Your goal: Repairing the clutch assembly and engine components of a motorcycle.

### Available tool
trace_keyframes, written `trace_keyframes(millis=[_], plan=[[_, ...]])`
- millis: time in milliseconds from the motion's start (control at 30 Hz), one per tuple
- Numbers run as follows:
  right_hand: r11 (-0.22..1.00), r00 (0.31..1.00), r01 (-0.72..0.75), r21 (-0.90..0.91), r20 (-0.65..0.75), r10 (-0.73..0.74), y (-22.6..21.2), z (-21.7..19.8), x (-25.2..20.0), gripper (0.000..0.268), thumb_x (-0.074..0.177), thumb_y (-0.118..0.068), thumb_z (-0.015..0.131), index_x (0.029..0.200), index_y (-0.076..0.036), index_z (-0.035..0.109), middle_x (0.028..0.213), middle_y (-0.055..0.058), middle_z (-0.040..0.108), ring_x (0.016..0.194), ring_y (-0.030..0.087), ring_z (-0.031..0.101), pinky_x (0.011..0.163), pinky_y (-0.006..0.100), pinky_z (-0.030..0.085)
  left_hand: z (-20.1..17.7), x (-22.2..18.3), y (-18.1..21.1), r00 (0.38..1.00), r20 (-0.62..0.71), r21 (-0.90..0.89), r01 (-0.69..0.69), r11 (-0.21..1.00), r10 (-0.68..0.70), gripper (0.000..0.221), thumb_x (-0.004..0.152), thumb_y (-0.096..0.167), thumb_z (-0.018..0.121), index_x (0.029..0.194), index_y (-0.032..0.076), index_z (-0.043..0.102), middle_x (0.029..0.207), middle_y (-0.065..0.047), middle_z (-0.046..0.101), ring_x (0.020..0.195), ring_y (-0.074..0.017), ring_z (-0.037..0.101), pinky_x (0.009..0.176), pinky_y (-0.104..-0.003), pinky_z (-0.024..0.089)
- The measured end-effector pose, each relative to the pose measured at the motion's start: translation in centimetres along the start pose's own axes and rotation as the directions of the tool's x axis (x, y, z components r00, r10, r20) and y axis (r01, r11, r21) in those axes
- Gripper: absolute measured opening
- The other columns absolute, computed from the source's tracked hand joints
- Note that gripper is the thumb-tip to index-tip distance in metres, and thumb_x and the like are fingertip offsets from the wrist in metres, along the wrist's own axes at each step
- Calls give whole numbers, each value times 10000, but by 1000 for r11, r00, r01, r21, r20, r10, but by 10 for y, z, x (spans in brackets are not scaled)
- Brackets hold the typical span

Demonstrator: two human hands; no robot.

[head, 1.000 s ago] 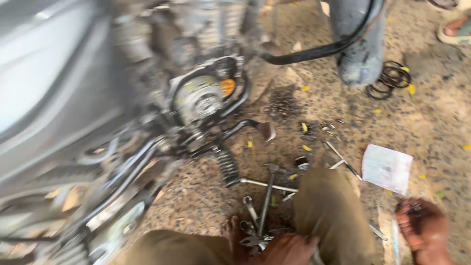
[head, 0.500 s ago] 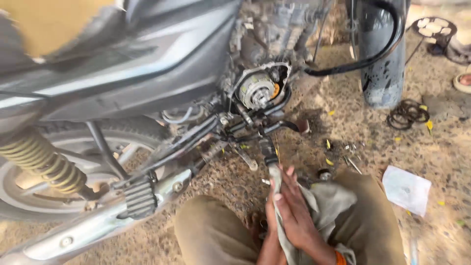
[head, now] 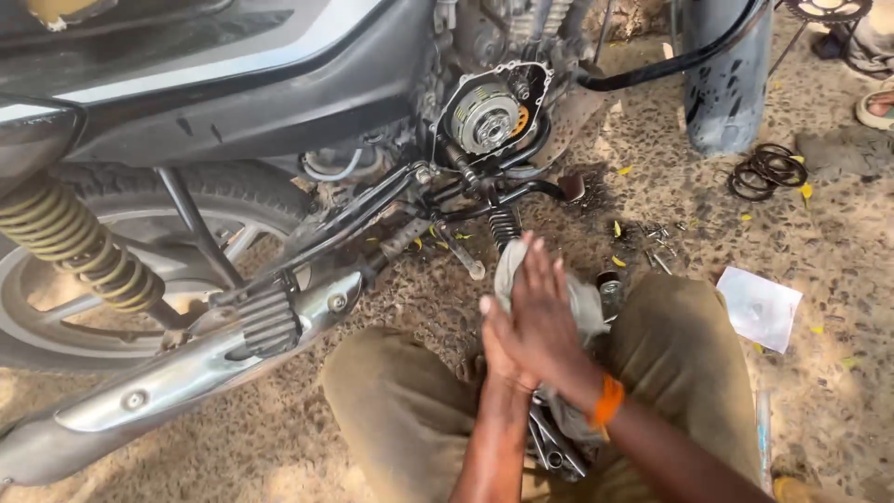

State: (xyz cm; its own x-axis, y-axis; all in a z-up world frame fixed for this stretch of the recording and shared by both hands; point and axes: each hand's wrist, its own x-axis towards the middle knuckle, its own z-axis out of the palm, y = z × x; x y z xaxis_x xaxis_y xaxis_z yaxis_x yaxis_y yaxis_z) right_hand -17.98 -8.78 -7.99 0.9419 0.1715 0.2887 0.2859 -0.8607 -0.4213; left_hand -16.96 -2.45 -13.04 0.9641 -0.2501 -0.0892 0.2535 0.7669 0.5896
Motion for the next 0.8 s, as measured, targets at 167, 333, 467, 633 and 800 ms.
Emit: trace_keyframes(millis=[167,333,467,633,800], plan=[[989,969,139,50,201,-146,-30,-3,-38,985,1033,-650,179,1534,197,176,1616,378,46,1544,461,20,1238,522,20,-7,6,9,981,34,-235,-180,955,193,797,1042,594,263,1622,53,185,1660,-215,247,1462,-383,298,1237,-558,233],[997,988,20,-80,155,-8,6,-18,51,949,1012,-714,161,1311,147,426,1650,372,77,1572,451,33,1260,521,67,38,-11,23,980,-20,-520,-181,835,200,858,1040,627,336,1615,3,213,1665,-243,321,1529,-340,386,1276,-477,304],[997,984,24,-75,177,-10,-12,2,27,931,955,-692,230,1536,28,342,1695,260,62,1543,423,17,1225,568,47,-1,4,20,984,-174,-128,-4,992,-19,808,1014,596,373,1601,46,292,1591,-262,394,1428,-328,484,1095,-435,491],[937,947,93,336,261,-188,-17,-13,-22,893,1035,-608,286,1602,69,153,1676,289,-5,1552,432,-41,1204,493,28,-32,10,16,989,-116,-381,-133,915,95,678,1083,537,413,1543,40,426,1497,-159,552,1313,-300,598,1068,-412,550],[172,970,-224,959,236,-54,30,-44,12,753,1037,-444,390,1625,7,253,1706,213,207,1536,342,208,1267,451,153,23,-8,42,987,12,-464,-134,876,157,754,1034,692,438,1346,22,589,1230,-185,697,1105,-354,686,963,-481,569]])
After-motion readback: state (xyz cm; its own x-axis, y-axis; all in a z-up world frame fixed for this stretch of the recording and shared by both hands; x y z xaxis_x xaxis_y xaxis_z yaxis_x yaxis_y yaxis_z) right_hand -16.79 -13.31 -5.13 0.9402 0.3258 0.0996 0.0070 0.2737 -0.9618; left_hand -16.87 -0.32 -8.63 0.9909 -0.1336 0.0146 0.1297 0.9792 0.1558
